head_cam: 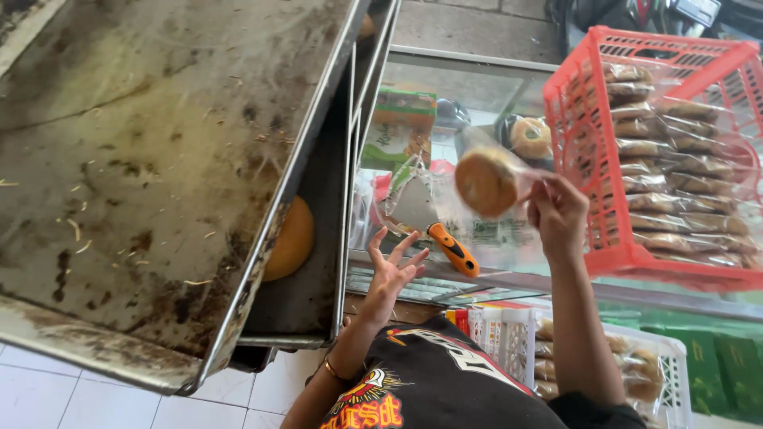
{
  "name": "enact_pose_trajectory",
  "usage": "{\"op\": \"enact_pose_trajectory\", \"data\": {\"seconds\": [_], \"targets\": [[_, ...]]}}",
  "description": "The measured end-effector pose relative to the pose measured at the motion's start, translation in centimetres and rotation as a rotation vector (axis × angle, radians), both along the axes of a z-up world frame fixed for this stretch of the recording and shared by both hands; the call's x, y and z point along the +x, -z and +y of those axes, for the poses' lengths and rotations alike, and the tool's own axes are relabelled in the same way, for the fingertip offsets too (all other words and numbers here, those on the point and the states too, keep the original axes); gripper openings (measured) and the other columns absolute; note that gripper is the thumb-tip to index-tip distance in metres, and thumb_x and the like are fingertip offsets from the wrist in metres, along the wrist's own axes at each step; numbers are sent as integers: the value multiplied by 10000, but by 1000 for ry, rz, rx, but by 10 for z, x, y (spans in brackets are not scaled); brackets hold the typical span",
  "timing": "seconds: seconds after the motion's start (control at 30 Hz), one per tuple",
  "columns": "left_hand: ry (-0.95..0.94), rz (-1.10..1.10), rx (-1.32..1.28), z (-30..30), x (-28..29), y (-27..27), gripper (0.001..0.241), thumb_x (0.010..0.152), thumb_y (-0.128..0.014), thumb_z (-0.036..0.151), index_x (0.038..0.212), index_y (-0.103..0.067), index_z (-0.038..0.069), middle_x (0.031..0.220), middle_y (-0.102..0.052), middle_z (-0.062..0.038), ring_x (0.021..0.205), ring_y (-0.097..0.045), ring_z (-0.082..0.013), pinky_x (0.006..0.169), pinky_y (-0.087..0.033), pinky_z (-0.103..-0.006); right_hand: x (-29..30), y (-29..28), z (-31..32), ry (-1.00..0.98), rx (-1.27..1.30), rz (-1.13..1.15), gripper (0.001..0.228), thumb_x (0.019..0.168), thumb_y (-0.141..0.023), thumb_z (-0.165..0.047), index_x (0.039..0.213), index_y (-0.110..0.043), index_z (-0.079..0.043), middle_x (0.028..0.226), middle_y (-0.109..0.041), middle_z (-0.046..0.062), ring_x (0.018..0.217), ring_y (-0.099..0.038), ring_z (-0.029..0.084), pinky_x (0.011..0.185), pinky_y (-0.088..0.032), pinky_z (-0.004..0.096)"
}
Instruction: Packaging freshly baked bread into individual plastic bags and arranging them in a tray for display.
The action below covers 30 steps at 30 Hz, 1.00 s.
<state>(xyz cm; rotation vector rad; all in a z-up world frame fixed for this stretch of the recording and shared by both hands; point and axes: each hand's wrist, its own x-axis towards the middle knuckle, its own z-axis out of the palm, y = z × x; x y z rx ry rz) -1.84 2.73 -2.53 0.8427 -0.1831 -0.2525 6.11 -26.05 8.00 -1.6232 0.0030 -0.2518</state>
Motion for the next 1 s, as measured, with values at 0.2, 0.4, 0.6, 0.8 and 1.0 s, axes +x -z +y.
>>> {"op": "enact_pose_trajectory", "data": {"seconds": [0.2,0.4,0.6,0.8,1.0], "targets": [[-68,11,85,10,-1,-8,836,974,-562,164,1575,11,257,1573,-409,-238,1350,-563,-344,1117,-465,-468,94,44,12,181,-744,-593,315,1059,-639,80,1258,-735,-144,944,-748,85,874,-680,154,747,-542,294],[-109,102,184,4,3,-5,776,962,-525,187,1552,-20,207,1479,-517,-239,1249,-640,-323,1064,-510,-454,63,50,16,-6,-1186,-108,494,881,-757,-435,1319,-735,-208,887,-664,127,776,-679,300,667,-537,440],[-135,118,150,-5,7,-2,743,956,-520,179,1540,-60,206,1410,-555,-225,1157,-689,-311,995,-542,-433,8,63,-1,290,-1312,97,475,881,-723,-563,1200,-771,-215,1016,-662,110,776,-695,316,609,-539,432],[-146,121,144,-15,13,-3,642,973,-508,157,1517,-167,172,1342,-605,-205,1103,-707,-285,948,-543,-389,4,93,-5,336,-1159,114,299,893,-751,-441,1097,-813,-231,910,-668,63,739,-677,299,606,-497,443],[-103,66,215,-20,17,6,412,993,-520,150,1383,-438,45,1226,-686,-179,1062,-721,-262,921,-534,-356,-6,92,-3,367,-1070,-3,214,943,-742,-351,1074,-821,-201,878,-656,59,719,-664,296,608,-486,439]]}}
